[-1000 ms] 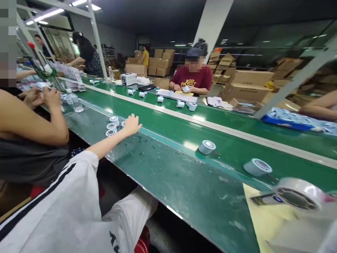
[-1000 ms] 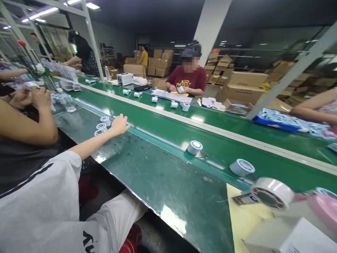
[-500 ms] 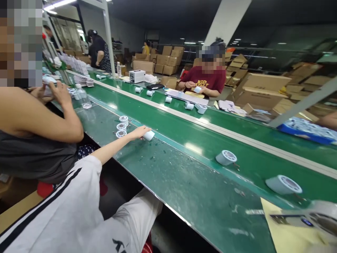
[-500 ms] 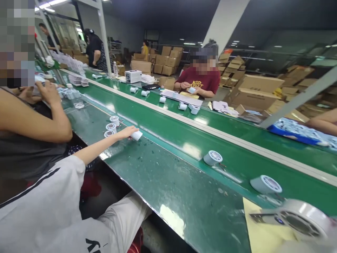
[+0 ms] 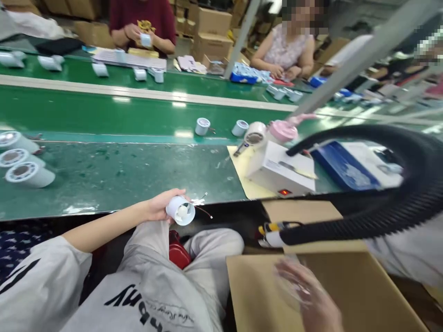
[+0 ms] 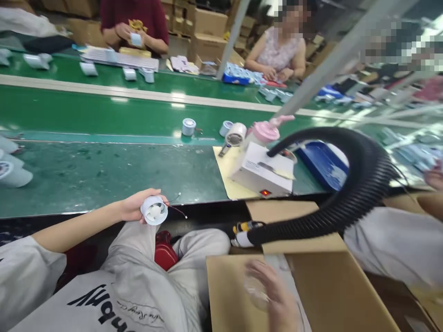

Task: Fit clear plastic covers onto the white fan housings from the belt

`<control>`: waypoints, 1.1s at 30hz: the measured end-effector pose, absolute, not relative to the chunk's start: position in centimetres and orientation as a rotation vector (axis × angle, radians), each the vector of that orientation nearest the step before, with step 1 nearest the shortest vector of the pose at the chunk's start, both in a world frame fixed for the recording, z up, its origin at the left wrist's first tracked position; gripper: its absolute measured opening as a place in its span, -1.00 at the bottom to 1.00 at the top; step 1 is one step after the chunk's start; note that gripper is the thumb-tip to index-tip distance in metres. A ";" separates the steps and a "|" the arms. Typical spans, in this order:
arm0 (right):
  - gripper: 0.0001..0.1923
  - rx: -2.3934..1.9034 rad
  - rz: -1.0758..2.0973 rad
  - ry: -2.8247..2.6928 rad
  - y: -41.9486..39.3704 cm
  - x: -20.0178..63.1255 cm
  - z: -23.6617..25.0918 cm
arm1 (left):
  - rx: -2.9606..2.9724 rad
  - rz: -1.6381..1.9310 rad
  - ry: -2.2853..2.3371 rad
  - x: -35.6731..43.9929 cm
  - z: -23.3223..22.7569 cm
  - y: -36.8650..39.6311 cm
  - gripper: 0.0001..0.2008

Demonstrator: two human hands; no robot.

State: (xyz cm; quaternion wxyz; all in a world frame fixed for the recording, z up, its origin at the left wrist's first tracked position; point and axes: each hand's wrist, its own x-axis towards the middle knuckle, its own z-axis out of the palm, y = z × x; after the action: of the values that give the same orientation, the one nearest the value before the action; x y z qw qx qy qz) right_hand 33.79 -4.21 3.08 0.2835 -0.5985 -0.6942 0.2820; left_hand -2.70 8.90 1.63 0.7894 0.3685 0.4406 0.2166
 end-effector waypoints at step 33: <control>-0.83 -1.099 1.116 -1.613 -0.3 23.9 0.9 | 1.312 0.488 0.757 0.4 0.7 4.5 -0.25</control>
State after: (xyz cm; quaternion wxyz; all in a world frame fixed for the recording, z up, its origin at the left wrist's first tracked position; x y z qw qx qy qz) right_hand 23.90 -0.32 0.92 0.4319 -0.4408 -0.6471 0.4476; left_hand 0.36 4.49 0.68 0.6999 0.5888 0.3399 0.2189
